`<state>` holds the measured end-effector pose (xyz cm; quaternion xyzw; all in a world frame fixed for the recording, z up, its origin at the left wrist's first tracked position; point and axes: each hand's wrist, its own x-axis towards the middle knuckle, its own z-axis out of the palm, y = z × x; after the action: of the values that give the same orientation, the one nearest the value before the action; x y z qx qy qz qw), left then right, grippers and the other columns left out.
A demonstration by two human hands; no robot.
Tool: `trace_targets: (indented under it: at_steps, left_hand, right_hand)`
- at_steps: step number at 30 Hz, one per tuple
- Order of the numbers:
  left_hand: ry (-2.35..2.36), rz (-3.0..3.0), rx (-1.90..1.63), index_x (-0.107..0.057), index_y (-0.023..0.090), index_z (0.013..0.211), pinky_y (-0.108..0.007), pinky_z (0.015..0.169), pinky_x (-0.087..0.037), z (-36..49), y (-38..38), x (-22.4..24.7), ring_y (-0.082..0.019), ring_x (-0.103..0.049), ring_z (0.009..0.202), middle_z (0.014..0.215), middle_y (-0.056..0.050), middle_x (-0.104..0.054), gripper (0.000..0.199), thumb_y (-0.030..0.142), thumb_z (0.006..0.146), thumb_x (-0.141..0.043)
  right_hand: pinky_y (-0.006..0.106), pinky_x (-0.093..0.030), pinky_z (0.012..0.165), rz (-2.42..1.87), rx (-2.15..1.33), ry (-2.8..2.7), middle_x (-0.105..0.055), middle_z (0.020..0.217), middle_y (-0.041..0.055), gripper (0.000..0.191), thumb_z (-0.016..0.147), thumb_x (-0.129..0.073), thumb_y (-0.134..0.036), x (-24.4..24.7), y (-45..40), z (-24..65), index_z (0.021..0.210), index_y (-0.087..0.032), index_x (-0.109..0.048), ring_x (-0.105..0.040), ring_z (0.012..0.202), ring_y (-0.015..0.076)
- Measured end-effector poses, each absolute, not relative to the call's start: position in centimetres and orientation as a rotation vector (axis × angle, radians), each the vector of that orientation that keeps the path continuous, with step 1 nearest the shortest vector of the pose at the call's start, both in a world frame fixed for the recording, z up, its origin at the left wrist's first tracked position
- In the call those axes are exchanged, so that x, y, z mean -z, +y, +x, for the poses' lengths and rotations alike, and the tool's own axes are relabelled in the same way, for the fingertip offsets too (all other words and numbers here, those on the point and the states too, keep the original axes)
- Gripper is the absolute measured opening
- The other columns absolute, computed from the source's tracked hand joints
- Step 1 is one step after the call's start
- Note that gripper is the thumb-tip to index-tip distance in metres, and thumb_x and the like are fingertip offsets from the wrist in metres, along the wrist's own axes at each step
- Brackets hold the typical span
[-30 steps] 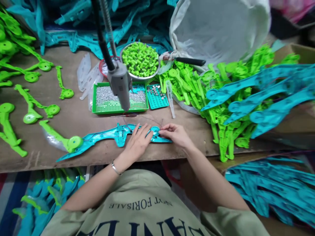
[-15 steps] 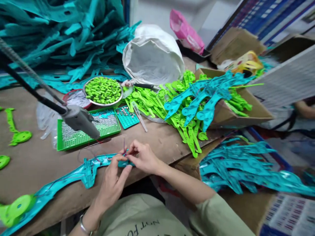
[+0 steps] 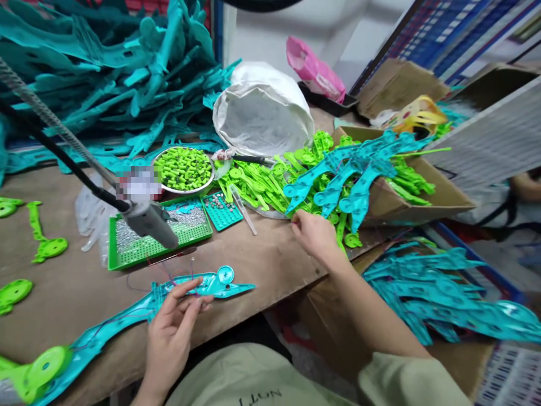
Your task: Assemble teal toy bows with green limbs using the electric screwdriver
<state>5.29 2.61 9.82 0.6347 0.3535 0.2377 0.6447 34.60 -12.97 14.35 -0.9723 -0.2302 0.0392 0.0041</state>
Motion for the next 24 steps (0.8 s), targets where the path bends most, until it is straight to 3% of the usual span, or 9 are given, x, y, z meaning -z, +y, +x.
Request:
trace_targets:
  at_steps: [6,12,17,24]
  left_hand:
    - [0.796,1.514,-0.435,-0.072,0.022,0.117,-0.037,0.084,-0.067,4.3,3.9,-9.8,-0.024,-0.078,0.084,0.091,-0.006,-0.079,0.042,0.052,0.088,-0.074]
    - [0.645,1.717,-0.566,-0.077,0.023,0.105,-0.030,0.080,-0.066,4.6,4.5,-8.1,-0.020,-0.077,0.088,0.112,-0.008,-0.076,0.027,0.045,0.092,-0.069]
    - [0.599,1.838,-0.608,-0.079,0.024,0.100,-0.026,0.077,-0.066,4.8,4.5,-8.3,-0.019,-0.075,0.095,0.108,-0.007,-0.077,0.022,0.040,0.095,-0.066]
    - [0.617,1.817,-0.641,-0.078,0.024,0.107,-0.024,0.078,-0.065,4.8,4.3,-8.8,-0.016,-0.075,0.093,0.102,-0.005,-0.077,0.019,0.035,0.094,-0.068]
  right_hand:
    - [0.037,-0.048,0.073,-3.269,-0.103,-0.284,-0.069,0.117,0.0249,0.028,0.097,-0.052,-0.029,-11.0,-19.1,34.4,0.115,-0.009,-0.062,-0.071,0.104,0.0358]
    - [0.035,-0.045,0.073,-2.990,-0.005,-0.225,-0.073,0.095,0.0129,0.025,0.088,-0.056,-0.027,-8.3,-21.4,35.8,0.110,-0.017,-0.059,-0.070,0.088,0.0289]
    - [0.036,-0.048,0.071,-2.539,0.127,-0.204,-0.070,0.083,0.0063,0.029,0.073,-0.064,-0.035,-7.1,-22.1,36.5,0.096,-0.022,-0.055,-0.064,0.072,0.0238]
    - [0.027,-0.038,0.042,-2.019,-0.076,0.005,-0.061,0.064,-0.0049,0.053,0.067,-0.070,-0.065,-7.4,-21.6,35.7,0.094,-0.025,-0.047,-0.048,0.042,0.0130]
